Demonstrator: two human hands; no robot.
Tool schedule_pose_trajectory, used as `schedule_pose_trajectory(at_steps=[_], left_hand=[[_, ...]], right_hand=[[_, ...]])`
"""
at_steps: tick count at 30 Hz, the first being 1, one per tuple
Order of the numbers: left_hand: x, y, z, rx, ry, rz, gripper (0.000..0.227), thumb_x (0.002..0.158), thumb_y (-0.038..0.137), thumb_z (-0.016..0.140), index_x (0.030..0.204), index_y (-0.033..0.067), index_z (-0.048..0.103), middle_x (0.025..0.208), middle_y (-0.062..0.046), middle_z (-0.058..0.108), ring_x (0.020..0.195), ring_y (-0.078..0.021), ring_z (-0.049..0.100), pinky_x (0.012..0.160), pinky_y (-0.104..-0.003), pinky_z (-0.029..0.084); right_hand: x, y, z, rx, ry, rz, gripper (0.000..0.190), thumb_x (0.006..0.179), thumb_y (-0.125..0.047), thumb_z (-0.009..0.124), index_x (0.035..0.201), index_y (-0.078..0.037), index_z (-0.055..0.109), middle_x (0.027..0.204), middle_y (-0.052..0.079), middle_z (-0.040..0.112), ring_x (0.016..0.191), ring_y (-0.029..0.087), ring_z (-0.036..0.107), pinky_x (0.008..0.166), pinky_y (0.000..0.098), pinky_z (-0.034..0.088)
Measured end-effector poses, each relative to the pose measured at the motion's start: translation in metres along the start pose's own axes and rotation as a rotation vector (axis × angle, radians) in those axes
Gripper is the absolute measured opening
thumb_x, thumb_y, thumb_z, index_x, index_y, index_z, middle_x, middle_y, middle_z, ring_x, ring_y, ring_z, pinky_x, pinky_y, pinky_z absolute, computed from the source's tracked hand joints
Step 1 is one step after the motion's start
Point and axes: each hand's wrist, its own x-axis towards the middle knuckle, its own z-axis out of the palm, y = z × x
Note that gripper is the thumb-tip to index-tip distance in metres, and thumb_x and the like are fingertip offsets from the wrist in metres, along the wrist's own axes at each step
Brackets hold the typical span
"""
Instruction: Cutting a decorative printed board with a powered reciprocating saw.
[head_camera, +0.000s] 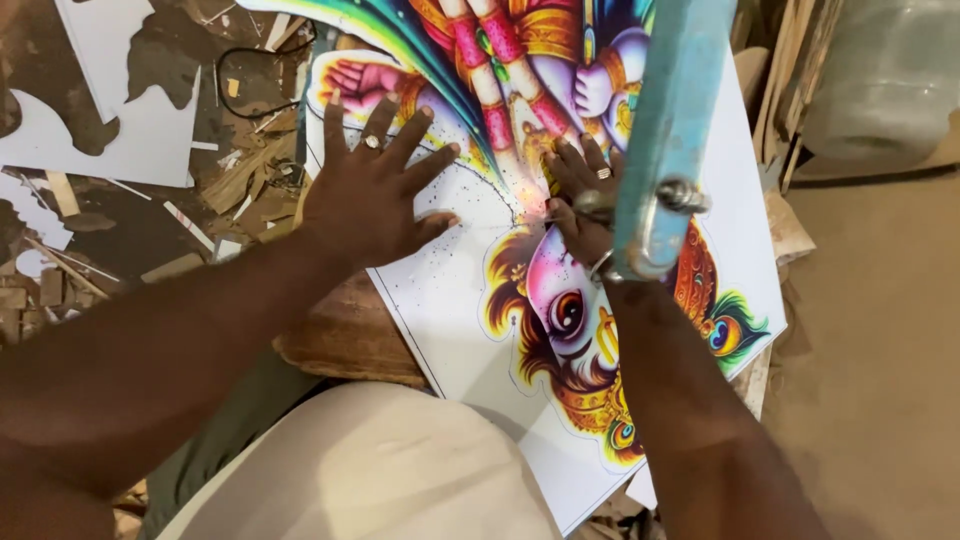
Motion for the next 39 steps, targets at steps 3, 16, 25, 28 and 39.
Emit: schedule_pose_trajectory(at_steps=[3,16,25,28,39], left_hand=[[-0.005,0.006,0.001,-0.001,0.010,-0.031,0.078,0.092,0.078,0.036,0.155,0.0320,0.039,0.166,-0.013,0.023,0.152,-0.0396,0.017,0.113,-0.075,0.002],[-0.008,0.014,-0.007,0.015,-0.035,-0.064,0.078,0.092,0.074,0.039,0.157,0.0314,0.037,0.167,-0.011,0.023,0.153,-0.0388,0.016,0.113,-0.076,-0.002],[0.017,-0.017,-0.002,0.075,-0.030,0.222,0.076,0.095,0.074,0.045,0.151,0.0227,0.051,0.144,-0.018,0.048,0.143,-0.0433,0.035,0.116,-0.073,0.010],[0.014,-0.020,0.006,0.104,0.106,0.272,0.077,0.095,0.074,0.047,0.152,0.0209,0.052,0.151,-0.021,0.045,0.145,-0.0459,0.032,0.114,-0.074,0.010],[0.001,-0.005,-0.011,0.005,-0.038,0.188,0.082,0.092,0.074,0.047,0.155,0.0211,0.042,0.166,-0.015,0.025,0.153,-0.0449,0.012,0.113,-0.078,0.001]], right_hand=[[0.000,0.003,0.000,0.000,-0.019,-0.005,0.053,0.105,-0.040,0.049,0.151,-0.015,0.057,0.159,0.011,0.052,0.154,0.036,0.036,0.128,0.0555,0.017],[-0.072,-0.004,0.062,-0.226,0.221,0.224,0.054,0.104,-0.038,0.053,0.153,-0.014,0.054,0.151,0.013,0.054,0.139,0.037,0.051,0.120,0.0594,0.026],[-0.322,-0.138,0.046,0.028,0.318,1.153,0.065,0.094,-0.021,0.064,0.149,0.007,0.048,0.149,0.032,0.052,0.123,0.047,0.057,0.105,0.0488,0.045],[-0.408,-0.161,0.086,0.236,0.471,1.768,0.065,0.093,-0.025,0.067,0.148,0.005,0.050,0.142,0.027,0.058,0.125,0.042,0.058,0.106,0.0464,0.043],[-0.386,-0.140,0.079,0.558,0.599,1.961,0.056,0.108,-0.047,0.059,0.096,0.007,0.067,0.081,0.019,0.067,0.071,0.028,0.056,0.069,0.0482,0.047]])
